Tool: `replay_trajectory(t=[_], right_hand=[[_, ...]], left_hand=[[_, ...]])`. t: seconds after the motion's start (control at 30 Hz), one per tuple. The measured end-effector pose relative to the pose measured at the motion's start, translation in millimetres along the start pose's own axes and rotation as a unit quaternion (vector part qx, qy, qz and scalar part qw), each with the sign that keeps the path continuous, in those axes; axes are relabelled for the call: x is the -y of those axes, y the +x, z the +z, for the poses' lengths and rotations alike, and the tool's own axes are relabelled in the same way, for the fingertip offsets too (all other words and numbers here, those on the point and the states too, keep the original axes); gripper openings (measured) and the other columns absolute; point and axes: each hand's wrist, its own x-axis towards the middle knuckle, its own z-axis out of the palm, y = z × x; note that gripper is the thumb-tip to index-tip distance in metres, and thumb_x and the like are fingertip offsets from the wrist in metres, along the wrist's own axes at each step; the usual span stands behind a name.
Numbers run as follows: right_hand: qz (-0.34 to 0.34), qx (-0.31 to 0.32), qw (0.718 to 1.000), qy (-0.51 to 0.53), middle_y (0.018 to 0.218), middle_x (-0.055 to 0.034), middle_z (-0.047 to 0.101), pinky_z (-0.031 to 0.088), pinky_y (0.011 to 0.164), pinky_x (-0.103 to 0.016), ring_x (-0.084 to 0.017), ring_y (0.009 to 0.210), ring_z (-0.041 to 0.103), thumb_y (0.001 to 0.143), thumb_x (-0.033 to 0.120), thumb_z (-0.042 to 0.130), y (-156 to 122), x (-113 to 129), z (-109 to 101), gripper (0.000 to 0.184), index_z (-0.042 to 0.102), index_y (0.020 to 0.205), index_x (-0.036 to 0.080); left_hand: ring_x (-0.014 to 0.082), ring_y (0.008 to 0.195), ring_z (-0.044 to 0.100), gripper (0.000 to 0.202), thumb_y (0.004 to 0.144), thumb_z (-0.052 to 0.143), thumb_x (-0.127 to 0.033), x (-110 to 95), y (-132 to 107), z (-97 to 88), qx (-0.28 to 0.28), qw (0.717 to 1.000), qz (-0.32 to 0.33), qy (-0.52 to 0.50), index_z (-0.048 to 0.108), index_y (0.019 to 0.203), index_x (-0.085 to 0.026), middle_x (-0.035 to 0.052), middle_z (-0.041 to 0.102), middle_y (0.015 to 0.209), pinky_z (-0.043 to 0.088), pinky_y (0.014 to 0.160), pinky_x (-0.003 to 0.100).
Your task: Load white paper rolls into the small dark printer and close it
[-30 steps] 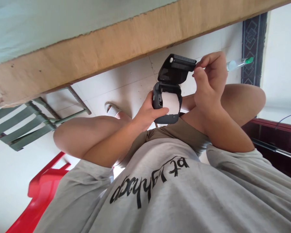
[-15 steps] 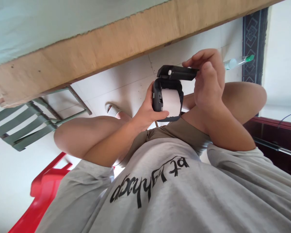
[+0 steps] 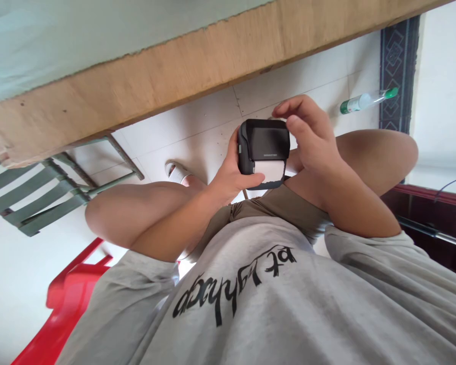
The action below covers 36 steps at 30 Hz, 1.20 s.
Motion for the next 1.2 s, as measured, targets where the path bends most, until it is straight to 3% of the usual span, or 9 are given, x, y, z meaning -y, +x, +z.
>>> replay_trajectory(t=[0.1,0.2,0.27,0.37,0.67,0.83,1.0,1.2], right_hand=[[0.043,0.063,0.997,0.032,0.128,-0.0063,0.066,0.063,0.092,-0.031,-0.013,0.103,0.062,0.082,0.091,0.066,-2,4,2,0.084,0.057,0.133,0.025],[0.052,0.139,0.987,0.054,0.129,-0.0076,0.064,0.063,0.085,-0.029,-0.011,0.098,0.062,0.078,0.092,0.07,-3,4,5,0.096,0.048,0.143,0.024],[0.061,0.166,0.982,0.066,0.127,-0.0078,0.063,0.064,0.083,-0.028,-0.011,0.097,0.062,0.074,0.088,0.076,-3,2,7,0.102,0.043,0.146,0.025],[0.065,0.17,0.98,0.082,0.127,-0.0078,0.063,0.065,0.082,-0.028,-0.011,0.098,0.062,0.07,0.083,0.084,-2,0,10,0.105,0.042,0.146,0.025],[0.063,0.159,0.981,0.094,0.128,-0.0091,0.061,0.062,0.081,-0.025,-0.009,0.097,0.06,0.067,0.081,0.087,-2,2,10,0.104,0.045,0.143,0.023],[0.046,0.161,0.983,0.074,0.131,-0.01,0.063,0.065,0.082,-0.027,-0.012,0.099,0.063,0.069,0.085,0.084,-1,-2,11,0.103,0.045,0.143,0.024],[0.04,0.17,0.983,0.055,0.135,-0.0122,0.063,0.066,0.086,-0.028,-0.014,0.105,0.066,0.07,0.085,0.083,-1,-3,9,0.104,0.046,0.144,0.022],[0.027,0.145,0.989,0.019,0.133,-0.0114,0.066,0.065,0.085,-0.03,-0.014,0.104,0.067,0.072,0.089,0.076,0,-6,12,0.103,0.048,0.145,0.022]], left_hand=[[0.0367,0.152,0.06,0.105,0.065,0.102,-0.038,-5,-2,5.8,-0.017,0.999,0.013,-0.04,0.049,0.155,-0.035,0.0086,0.061,0.159,0.055,0.126,0.053],[0.0353,0.145,0.065,0.074,0.075,0.097,-0.044,-8,-3,10.8,-0.072,0.995,0.036,-0.057,0.059,0.137,-0.031,0.0064,0.07,0.142,0.06,0.121,0.05],[0.0356,0.142,0.067,0.065,0.079,0.095,-0.045,-9,-3,12.6,-0.096,0.993,0.035,-0.062,0.062,0.132,-0.03,0.0061,0.073,0.129,0.061,0.119,0.05],[0.0361,0.143,0.067,0.062,0.08,0.094,-0.04,-9,-3,13.4,-0.109,0.991,0.019,-0.07,0.063,0.133,-0.031,0.0058,0.073,0.126,0.061,0.12,0.051],[0.0332,0.154,0.06,0.059,0.083,0.09,-0.033,-14,-4,15.6,-0.107,0.99,0.002,-0.088,0.062,0.134,-0.031,0.0018,0.07,0.135,0.05,0.133,0.055],[0.0351,0.146,0.064,0.056,0.083,0.091,-0.04,-11,-2,11.9,-0.096,0.993,0.024,-0.061,0.063,0.13,-0.031,0.0048,0.072,0.135,0.058,0.124,0.054],[0.0397,0.145,0.065,0.073,0.074,0.096,-0.052,-6,-1,6.7,-0.096,0.994,0.011,-0.056,0.062,0.135,-0.031,0.0069,0.074,0.128,0.061,0.116,0.052],[0.0345,0.137,0.072,0.065,0.081,0.092,-0.05,-8,0,8.9,-0.108,0.992,0.004,-0.064,0.063,0.136,-0.031,0.0044,0.077,0.124,0.063,0.112,0.046]])
